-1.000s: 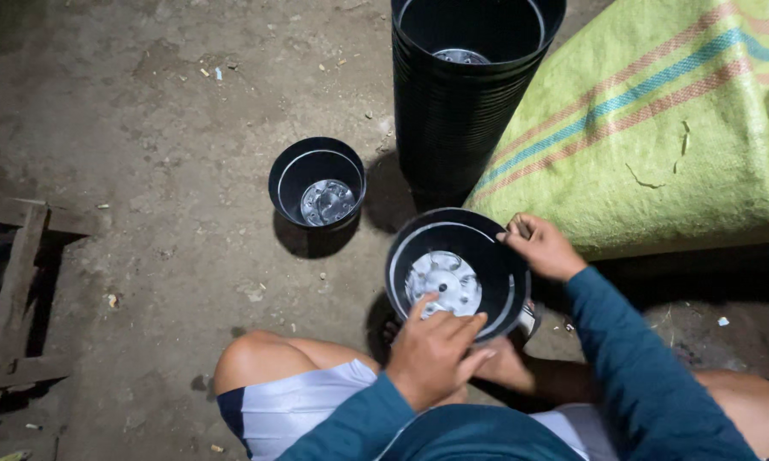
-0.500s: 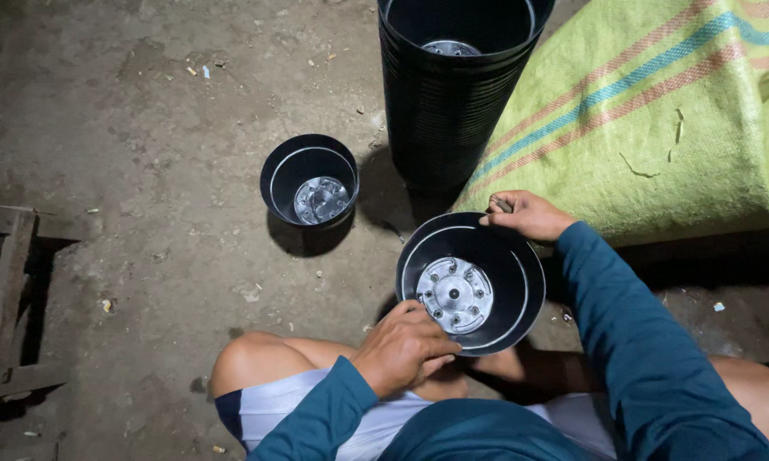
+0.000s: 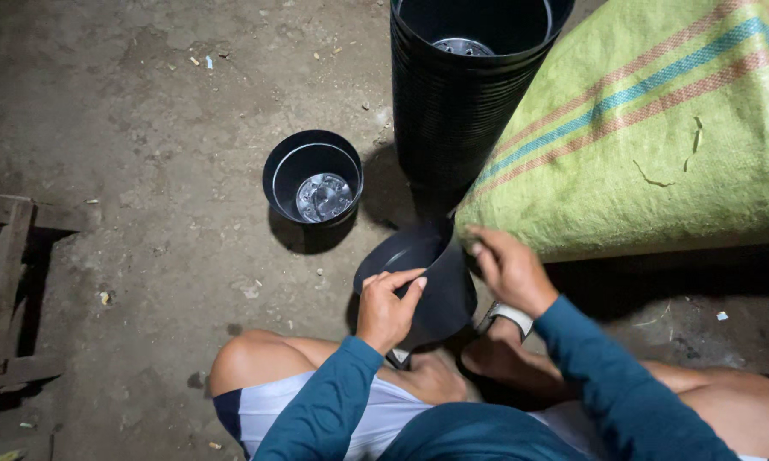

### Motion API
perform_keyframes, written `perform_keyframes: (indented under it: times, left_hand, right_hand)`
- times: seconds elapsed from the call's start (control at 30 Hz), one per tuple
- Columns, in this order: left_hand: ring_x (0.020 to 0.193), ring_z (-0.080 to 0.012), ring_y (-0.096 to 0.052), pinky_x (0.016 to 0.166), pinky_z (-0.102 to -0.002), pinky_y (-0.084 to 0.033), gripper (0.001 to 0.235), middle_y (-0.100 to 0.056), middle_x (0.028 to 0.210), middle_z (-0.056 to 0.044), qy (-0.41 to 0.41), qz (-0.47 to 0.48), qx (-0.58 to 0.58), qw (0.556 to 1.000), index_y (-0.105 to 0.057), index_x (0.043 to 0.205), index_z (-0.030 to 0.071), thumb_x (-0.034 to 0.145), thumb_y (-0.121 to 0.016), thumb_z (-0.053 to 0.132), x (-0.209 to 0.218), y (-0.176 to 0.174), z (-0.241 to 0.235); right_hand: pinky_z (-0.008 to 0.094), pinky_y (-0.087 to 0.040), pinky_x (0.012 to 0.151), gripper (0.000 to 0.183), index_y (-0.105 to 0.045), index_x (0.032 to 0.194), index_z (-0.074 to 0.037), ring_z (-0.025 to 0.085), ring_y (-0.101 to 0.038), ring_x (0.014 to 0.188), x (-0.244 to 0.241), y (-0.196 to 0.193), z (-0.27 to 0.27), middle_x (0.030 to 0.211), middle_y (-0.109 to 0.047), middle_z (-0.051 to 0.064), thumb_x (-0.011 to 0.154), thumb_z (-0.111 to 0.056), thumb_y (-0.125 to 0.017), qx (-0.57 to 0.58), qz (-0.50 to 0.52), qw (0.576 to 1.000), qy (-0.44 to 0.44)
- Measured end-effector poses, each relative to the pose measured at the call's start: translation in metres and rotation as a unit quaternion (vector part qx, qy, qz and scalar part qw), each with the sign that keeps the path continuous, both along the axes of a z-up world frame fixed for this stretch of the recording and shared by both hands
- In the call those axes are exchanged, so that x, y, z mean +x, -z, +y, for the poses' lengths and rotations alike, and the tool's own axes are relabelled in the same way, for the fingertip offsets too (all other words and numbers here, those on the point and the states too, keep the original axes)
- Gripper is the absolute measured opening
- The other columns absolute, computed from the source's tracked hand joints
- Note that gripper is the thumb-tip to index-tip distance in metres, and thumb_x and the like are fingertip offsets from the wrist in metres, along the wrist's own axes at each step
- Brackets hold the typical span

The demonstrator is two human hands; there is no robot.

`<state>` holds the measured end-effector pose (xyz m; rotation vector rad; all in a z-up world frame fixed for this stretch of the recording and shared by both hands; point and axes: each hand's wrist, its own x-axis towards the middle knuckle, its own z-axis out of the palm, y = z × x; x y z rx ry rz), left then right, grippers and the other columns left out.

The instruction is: The person sits on the floor and repeatedly picks up black plastic pots from a stack. They insert a circular metal component into the bottom of each pot and then place the pot into a separate stack. The process is repeated for multiple pots.

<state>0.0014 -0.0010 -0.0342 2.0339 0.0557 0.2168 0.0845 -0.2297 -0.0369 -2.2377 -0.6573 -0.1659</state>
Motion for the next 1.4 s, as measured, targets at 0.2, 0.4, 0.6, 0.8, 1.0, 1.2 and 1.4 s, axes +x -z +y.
perform_keyframes:
  times: [0.2, 0.4, 0.6, 0.8, 1.0, 1.2, 1.4]
  left_hand:
    - [0.079, -0.0277, -0.068, 0.088, -0.037, -0.047, 0.018, -0.073, 0.079, -0.011, -0.011, 0.013, 0.015, 1.000, -0.082, 0.099, 0.012, 0.086, -0.076, 0.024, 0.000, 0.005, -0.003]
    - [0.078, -0.0252, -0.068, 0.089, -0.036, -0.045, 0.019, -0.073, 0.077, -0.009, 0.002, 0.034, 0.015, 0.999, -0.082, 0.100, 0.013, 0.086, -0.075, 0.025, -0.001, 0.000, -0.004]
    - [0.083, -0.0226, -0.069, 0.097, -0.039, -0.041, 0.020, -0.076, 0.085, -0.008, 0.014, 0.005, 0.033, 0.999, -0.082, 0.101, 0.013, 0.087, -0.075, 0.023, -0.002, 0.001, -0.006]
    - [0.082, -0.0215, -0.067, 0.094, -0.039, -0.041, 0.020, -0.077, 0.087, -0.006, 0.038, -0.020, 0.049, 0.998, -0.082, 0.102, 0.011, 0.088, -0.074, 0.022, -0.003, -0.002, -0.005]
    - [0.079, -0.0227, -0.065, 0.086, -0.038, -0.042, 0.019, -0.075, 0.082, -0.006, 0.102, -0.052, 0.070, 0.991, -0.081, 0.102, 0.008, 0.087, -0.073, 0.017, -0.004, -0.003, -0.003]
    - [0.079, -0.0244, -0.064, 0.085, -0.039, -0.042, 0.017, -0.073, 0.079, -0.007, 0.110, -0.044, 0.104, 0.987, -0.081, 0.099, 0.008, 0.086, -0.073, 0.016, 0.000, -0.006, -0.007]
    - [0.084, -0.0236, -0.066, 0.088, -0.042, -0.040, 0.016, -0.077, 0.090, -0.005, 0.129, -0.101, 0.128, 0.978, -0.080, 0.099, 0.009, 0.086, -0.073, 0.015, -0.004, -0.019, 0.007]
  right_hand:
    - [0.029, -0.053, 0.056, 0.024, -0.074, 0.109, -0.008, 0.016, -0.069, 0.062, -0.046, -0.019, 0.033, 0.086, -0.078, 0.011, 0.088, -0.019, -0.074, 0.045, 0.193, 0.980, 0.027]
    - [0.028, -0.049, 0.049, 0.023, -0.076, 0.106, -0.007, 0.009, -0.060, 0.051, -0.050, -0.018, 0.033, 0.074, -0.076, 0.008, 0.086, -0.018, -0.075, 0.052, 0.236, 0.969, 0.043]
    - [0.026, -0.045, 0.047, 0.023, -0.077, 0.105, -0.007, 0.005, -0.054, 0.051, -0.049, -0.016, 0.032, 0.070, -0.074, 0.008, 0.087, -0.020, -0.075, 0.057, 0.232, 0.970, 0.041]
    - [0.031, -0.044, 0.047, 0.022, -0.077, 0.103, -0.006, 0.011, -0.053, 0.047, -0.051, -0.016, 0.031, 0.064, -0.071, 0.012, 0.087, -0.021, -0.075, 0.013, 0.278, 0.958, 0.064]
    - [0.038, -0.054, 0.056, 0.016, -0.072, 0.093, -0.004, 0.028, -0.072, 0.060, -0.055, -0.013, 0.031, 0.076, -0.074, 0.016, 0.085, -0.018, -0.074, 0.009, 0.193, 0.981, 0.028]
    - [0.045, -0.055, 0.062, 0.016, -0.068, 0.092, -0.003, 0.040, -0.072, 0.072, -0.053, -0.015, 0.038, 0.076, -0.072, 0.020, 0.085, -0.017, -0.073, -0.027, 0.147, 0.988, 0.026]
    - [0.038, -0.056, 0.062, 0.017, -0.070, 0.095, -0.004, 0.030, -0.073, 0.068, -0.043, -0.025, 0.031, 0.077, -0.073, 0.017, 0.086, -0.018, -0.073, -0.005, 0.206, 0.977, -0.045]
